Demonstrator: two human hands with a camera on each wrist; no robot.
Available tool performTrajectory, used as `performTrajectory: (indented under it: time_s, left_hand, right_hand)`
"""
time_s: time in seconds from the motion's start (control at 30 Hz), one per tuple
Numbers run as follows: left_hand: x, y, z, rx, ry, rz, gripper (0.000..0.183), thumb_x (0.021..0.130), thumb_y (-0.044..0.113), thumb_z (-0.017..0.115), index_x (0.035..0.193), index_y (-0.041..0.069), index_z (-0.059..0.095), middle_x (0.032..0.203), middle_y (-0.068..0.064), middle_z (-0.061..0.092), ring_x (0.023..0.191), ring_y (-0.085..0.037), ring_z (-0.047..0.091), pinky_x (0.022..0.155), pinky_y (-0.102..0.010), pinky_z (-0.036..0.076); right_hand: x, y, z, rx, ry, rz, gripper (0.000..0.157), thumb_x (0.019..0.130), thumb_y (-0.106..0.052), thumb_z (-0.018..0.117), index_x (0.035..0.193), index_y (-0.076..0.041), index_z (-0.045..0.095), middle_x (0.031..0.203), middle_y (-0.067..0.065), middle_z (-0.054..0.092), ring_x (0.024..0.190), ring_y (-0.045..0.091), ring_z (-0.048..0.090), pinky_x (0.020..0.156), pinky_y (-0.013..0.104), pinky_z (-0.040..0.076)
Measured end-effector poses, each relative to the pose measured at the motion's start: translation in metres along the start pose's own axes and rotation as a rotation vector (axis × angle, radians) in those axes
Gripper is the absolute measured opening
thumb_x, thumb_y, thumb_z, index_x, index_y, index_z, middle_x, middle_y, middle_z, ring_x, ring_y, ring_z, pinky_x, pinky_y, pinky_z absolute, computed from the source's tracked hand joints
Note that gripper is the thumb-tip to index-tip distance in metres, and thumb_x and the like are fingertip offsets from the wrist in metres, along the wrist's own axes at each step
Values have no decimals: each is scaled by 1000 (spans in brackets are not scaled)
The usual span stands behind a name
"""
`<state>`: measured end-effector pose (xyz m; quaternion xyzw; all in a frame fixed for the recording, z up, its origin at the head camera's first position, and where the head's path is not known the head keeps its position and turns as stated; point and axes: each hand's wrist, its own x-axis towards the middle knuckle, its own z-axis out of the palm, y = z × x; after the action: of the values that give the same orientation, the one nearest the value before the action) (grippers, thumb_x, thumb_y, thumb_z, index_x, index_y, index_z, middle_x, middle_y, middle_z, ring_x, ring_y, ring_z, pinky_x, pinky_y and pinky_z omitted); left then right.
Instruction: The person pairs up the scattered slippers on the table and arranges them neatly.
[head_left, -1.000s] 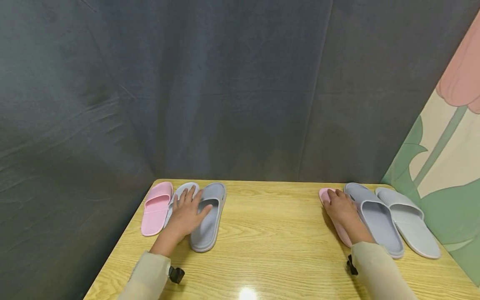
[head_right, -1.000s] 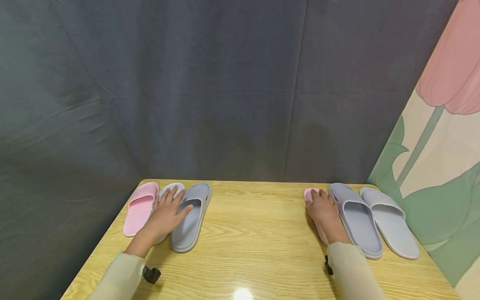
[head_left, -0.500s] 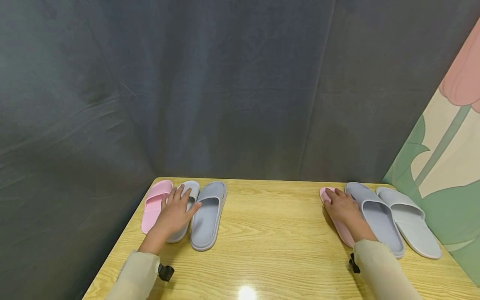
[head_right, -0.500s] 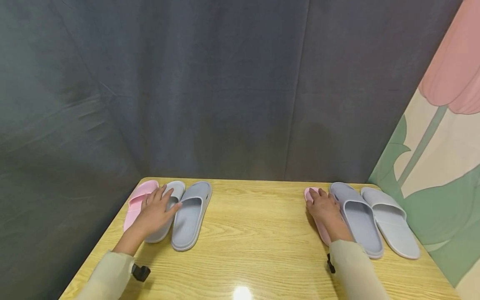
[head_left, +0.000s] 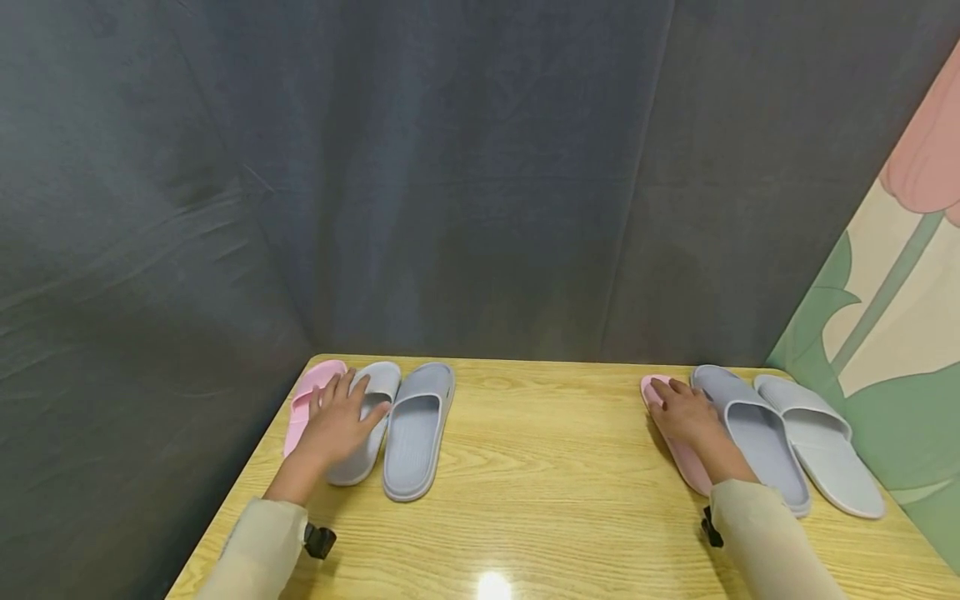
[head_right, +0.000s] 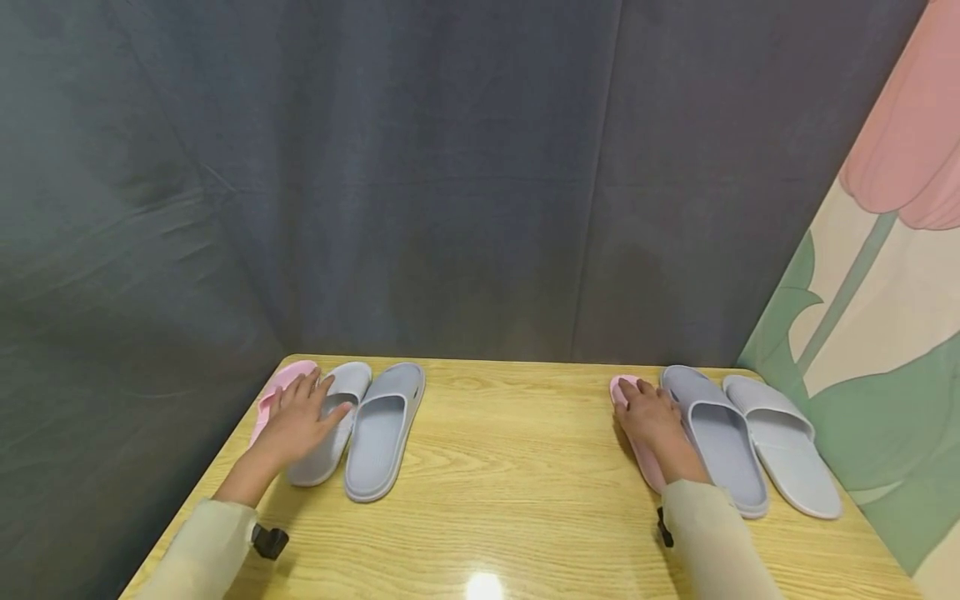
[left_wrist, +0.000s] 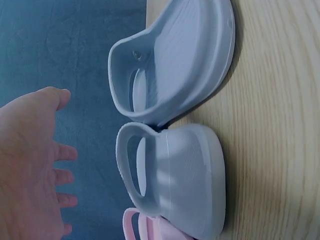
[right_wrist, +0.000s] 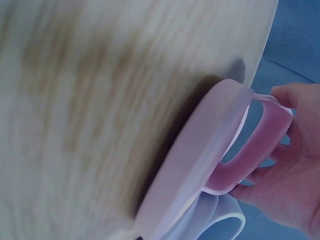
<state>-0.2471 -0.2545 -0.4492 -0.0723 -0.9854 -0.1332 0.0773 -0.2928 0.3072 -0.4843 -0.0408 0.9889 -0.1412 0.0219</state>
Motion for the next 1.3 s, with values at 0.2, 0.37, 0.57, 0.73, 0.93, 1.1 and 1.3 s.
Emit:
performTrajectory:
  time_s: [0.2, 0.37, 0.57, 0.73, 0.93, 1.1, 1.3]
  left_hand:
    - [1, -6, -3, -6, -7, -8, 74, 102, 53, 48, 153, 1, 38, 161, -29, 24, 148, -51, 18, 115, -72, 3]
    - [3, -13, -4, 6, -7, -8, 75, 103, 54, 47, 153, -1, 38, 161, -30, 24, 149, -49, 17, 115, -72, 1]
    - [4, -21, -3, 6, -8, -7, 75, 103, 52, 46, 152, -3, 38, 162, -30, 22, 150, -50, 15, 115, -72, 1]
    - [6, -28, -2, -3, -6, -20, 76, 103, 54, 47, 153, -2, 38, 162, -29, 23, 149, -51, 16, 115, -72, 2]
    - [12, -35, -1, -11, 1, -33, 74, 103, 54, 47, 152, -1, 39, 160, -29, 25, 146, -54, 19, 113, -74, 3]
    - [15, -38, 0, -18, -13, -48, 74, 103, 55, 45, 152, 0, 38, 161, -29, 24, 146, -54, 18, 113, -75, 3]
    - [18, -38, -2, -47, -34, -74, 76, 104, 56, 42, 155, 0, 33, 162, -28, 20, 147, -52, 14, 114, -73, -2]
  right_hand:
    - [0, -1, 2, -22, 25, -9, 54, 104, -26, 42, 151, 1, 37, 150, 39, 33, 131, 69, 29, 99, 78, 30]
    - [-1, -1, 5, -32, 37, -14, 55, 103, -25, 43, 151, 2, 38, 150, 40, 34, 130, 69, 30, 100, 79, 29]
    - [1, 1, 9, -43, 38, -17, 55, 104, -26, 44, 151, 2, 38, 150, 40, 34, 130, 69, 30, 100, 79, 29]
    - [2, 2, 10, -41, 38, -9, 56, 103, -26, 44, 151, 2, 38, 150, 39, 34, 131, 68, 30, 100, 79, 28]
    - [1, 0, 11, -25, 45, 3, 56, 103, -26, 43, 151, 1, 38, 150, 38, 33, 132, 66, 30, 101, 79, 27]
    - [0, -3, 10, -13, 43, 19, 55, 103, -25, 42, 151, 0, 37, 151, 37, 33, 134, 65, 28, 103, 79, 25]
    - [-3, -6, 10, 0, 40, 29, 53, 105, -25, 40, 152, -1, 37, 151, 35, 33, 134, 64, 29, 102, 79, 25]
